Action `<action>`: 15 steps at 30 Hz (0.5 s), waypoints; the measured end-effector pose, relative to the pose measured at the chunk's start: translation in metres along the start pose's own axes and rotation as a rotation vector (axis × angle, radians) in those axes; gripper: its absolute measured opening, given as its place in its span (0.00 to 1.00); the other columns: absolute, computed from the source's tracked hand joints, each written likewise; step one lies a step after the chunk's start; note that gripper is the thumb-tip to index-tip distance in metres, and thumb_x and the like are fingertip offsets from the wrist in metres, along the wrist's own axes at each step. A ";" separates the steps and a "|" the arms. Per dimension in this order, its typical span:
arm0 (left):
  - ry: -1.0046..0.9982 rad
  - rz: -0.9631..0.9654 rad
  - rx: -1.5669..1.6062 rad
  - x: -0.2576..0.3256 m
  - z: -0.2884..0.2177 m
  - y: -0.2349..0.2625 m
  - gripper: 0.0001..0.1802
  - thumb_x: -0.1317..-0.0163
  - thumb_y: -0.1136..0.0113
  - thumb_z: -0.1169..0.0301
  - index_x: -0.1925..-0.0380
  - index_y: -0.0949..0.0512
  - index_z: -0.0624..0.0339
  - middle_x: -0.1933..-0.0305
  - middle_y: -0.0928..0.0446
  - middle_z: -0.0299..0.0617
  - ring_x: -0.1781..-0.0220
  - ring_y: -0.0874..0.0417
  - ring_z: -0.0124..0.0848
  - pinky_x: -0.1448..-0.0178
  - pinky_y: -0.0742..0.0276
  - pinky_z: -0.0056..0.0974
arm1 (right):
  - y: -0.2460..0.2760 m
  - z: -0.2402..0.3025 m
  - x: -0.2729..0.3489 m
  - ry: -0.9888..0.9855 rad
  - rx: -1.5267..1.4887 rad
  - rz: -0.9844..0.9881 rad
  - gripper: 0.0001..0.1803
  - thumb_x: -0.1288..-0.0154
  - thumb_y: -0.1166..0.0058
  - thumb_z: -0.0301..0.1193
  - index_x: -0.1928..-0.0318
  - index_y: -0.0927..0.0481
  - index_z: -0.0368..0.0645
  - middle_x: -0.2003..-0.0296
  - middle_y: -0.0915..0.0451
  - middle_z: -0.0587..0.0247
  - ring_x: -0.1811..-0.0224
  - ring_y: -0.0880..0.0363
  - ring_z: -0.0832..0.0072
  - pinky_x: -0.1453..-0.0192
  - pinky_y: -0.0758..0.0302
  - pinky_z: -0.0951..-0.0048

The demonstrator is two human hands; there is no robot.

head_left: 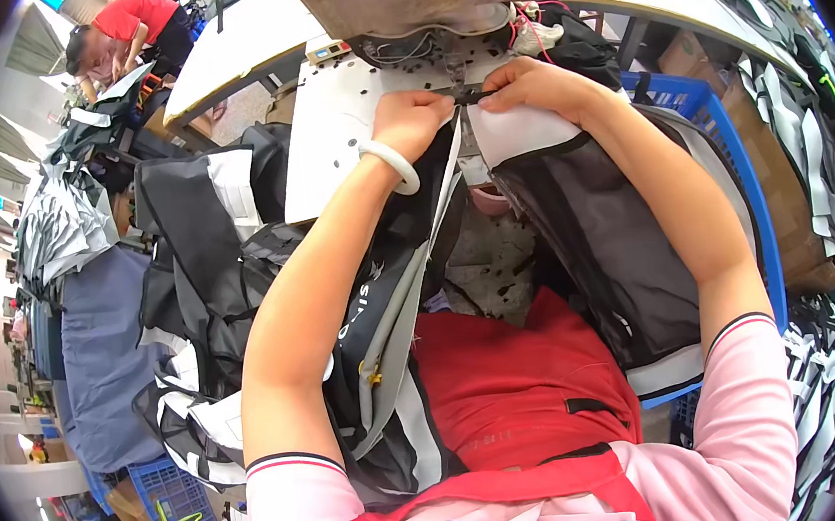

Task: Sewing and assembling parts of fabric bags using an industrial sewing machine.

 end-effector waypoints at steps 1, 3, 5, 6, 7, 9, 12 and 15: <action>0.017 0.005 -0.011 -0.001 -0.002 -0.001 0.16 0.40 0.34 0.67 0.59 0.16 0.71 0.64 0.16 0.43 0.63 0.20 0.26 0.55 0.26 0.32 | 0.001 -0.002 -0.001 -0.001 -0.009 -0.001 0.09 0.40 0.38 0.31 0.66 0.18 0.38 0.72 0.22 0.76 0.68 0.28 0.88 0.63 0.33 0.82; 0.040 0.008 -0.020 -0.001 0.000 -0.002 0.15 0.38 0.35 0.70 0.57 0.17 0.72 0.65 0.17 0.39 0.64 0.22 0.23 0.58 0.27 0.29 | 0.002 -0.003 -0.004 -0.004 -0.018 0.004 0.08 0.40 0.38 0.31 0.67 0.18 0.38 0.72 0.22 0.75 0.69 0.28 0.87 0.64 0.33 0.82; 0.006 -0.018 -0.029 -0.003 0.003 0.000 0.14 0.38 0.35 0.70 0.58 0.17 0.72 0.66 0.17 0.38 0.65 0.22 0.23 0.59 0.27 0.29 | 0.001 -0.003 -0.005 -0.014 -0.021 0.012 0.09 0.40 0.38 0.31 0.66 0.19 0.38 0.72 0.22 0.75 0.69 0.27 0.87 0.64 0.33 0.82; 0.007 -0.015 -0.030 -0.005 0.003 0.001 0.14 0.38 0.35 0.70 0.58 0.17 0.72 0.66 0.17 0.38 0.65 0.22 0.23 0.59 0.27 0.29 | 0.002 -0.001 -0.006 -0.016 -0.023 0.011 0.09 0.40 0.38 0.31 0.66 0.19 0.38 0.72 0.22 0.75 0.69 0.27 0.87 0.64 0.33 0.82; 0.007 -0.015 0.015 -0.007 0.003 0.002 0.14 0.39 0.35 0.71 0.58 0.17 0.72 0.66 0.17 0.39 0.65 0.22 0.23 0.59 0.26 0.30 | 0.002 0.002 -0.007 -0.006 -0.024 0.018 0.09 0.41 0.37 0.31 0.66 0.19 0.37 0.72 0.22 0.75 0.69 0.27 0.87 0.64 0.33 0.82; 0.016 -0.012 0.059 -0.009 0.003 0.001 0.14 0.39 0.34 0.71 0.58 0.17 0.73 0.66 0.17 0.39 0.65 0.22 0.23 0.59 0.26 0.30 | 0.004 0.002 -0.009 -0.003 -0.031 0.029 0.09 0.41 0.37 0.31 0.66 0.19 0.37 0.72 0.22 0.75 0.70 0.27 0.87 0.64 0.32 0.82; 0.011 -0.024 0.072 -0.008 -0.002 -0.001 0.15 0.40 0.34 0.72 0.58 0.17 0.73 0.67 0.18 0.38 0.68 0.23 0.23 0.63 0.28 0.28 | 0.011 -0.001 -0.013 0.009 -0.038 -0.038 0.10 0.42 0.37 0.31 0.65 0.19 0.37 0.72 0.22 0.74 0.70 0.27 0.87 0.64 0.32 0.82; 0.020 -0.015 0.146 -0.008 -0.003 -0.003 0.15 0.40 0.34 0.72 0.58 0.17 0.73 0.69 0.19 0.37 0.71 0.26 0.21 0.67 0.31 0.28 | 0.014 0.001 -0.012 0.047 -0.010 0.022 0.10 0.42 0.37 0.31 0.65 0.19 0.36 0.72 0.22 0.74 0.70 0.27 0.88 0.64 0.32 0.83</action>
Point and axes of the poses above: each hand's wrist, its own x-axis away from the middle knuckle, its own y-axis out of the back of the hand, z = x × y, the point moved 5 cm from there along -x, towards the middle knuckle
